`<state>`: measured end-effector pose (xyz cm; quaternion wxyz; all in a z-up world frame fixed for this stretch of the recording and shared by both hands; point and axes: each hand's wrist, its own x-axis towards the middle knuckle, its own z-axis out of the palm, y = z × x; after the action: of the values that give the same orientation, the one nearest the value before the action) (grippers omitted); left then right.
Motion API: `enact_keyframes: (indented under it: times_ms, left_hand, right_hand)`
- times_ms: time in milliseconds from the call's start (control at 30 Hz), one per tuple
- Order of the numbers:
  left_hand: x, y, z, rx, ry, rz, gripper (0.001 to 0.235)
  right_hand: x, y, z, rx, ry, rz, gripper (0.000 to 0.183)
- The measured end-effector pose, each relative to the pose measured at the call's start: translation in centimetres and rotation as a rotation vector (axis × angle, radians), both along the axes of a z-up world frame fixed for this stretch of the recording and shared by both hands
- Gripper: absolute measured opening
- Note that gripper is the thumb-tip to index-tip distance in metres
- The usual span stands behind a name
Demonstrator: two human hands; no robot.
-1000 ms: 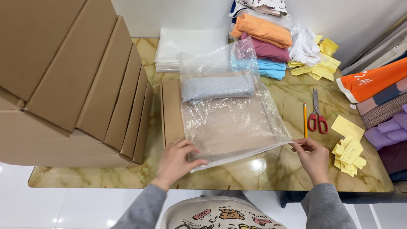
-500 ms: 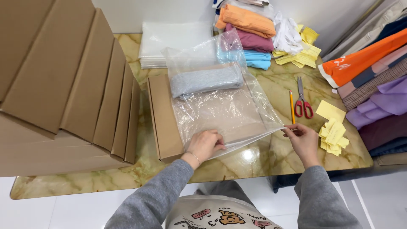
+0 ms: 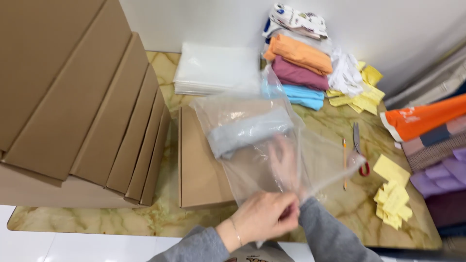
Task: The person packs folded clothes into a cardboard box lined with plastic, then stacks the box. They proceed to hang various folded garments, including shirts and pants, onto hangers on a clothing rack.
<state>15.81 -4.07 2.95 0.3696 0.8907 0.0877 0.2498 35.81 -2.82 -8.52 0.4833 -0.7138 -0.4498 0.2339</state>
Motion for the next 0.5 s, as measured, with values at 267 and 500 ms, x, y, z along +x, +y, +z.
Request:
enact_keyframes:
  times_ms: [267, 500]
  left_hand:
    - [1.2, 11.9, -3.3, -0.298, 0.053, 0.335, 0.036]
    - [2.6, 19.4, -7.2, -0.152, 0.591, 0.462, 0.066]
  right_hand:
    - [5.4, 8.6, 1.6, -0.287, 0.088, -0.477, 0.094]
    - [1.2, 7.3, 13.2, -0.331, 0.721, -0.355, 0.074]
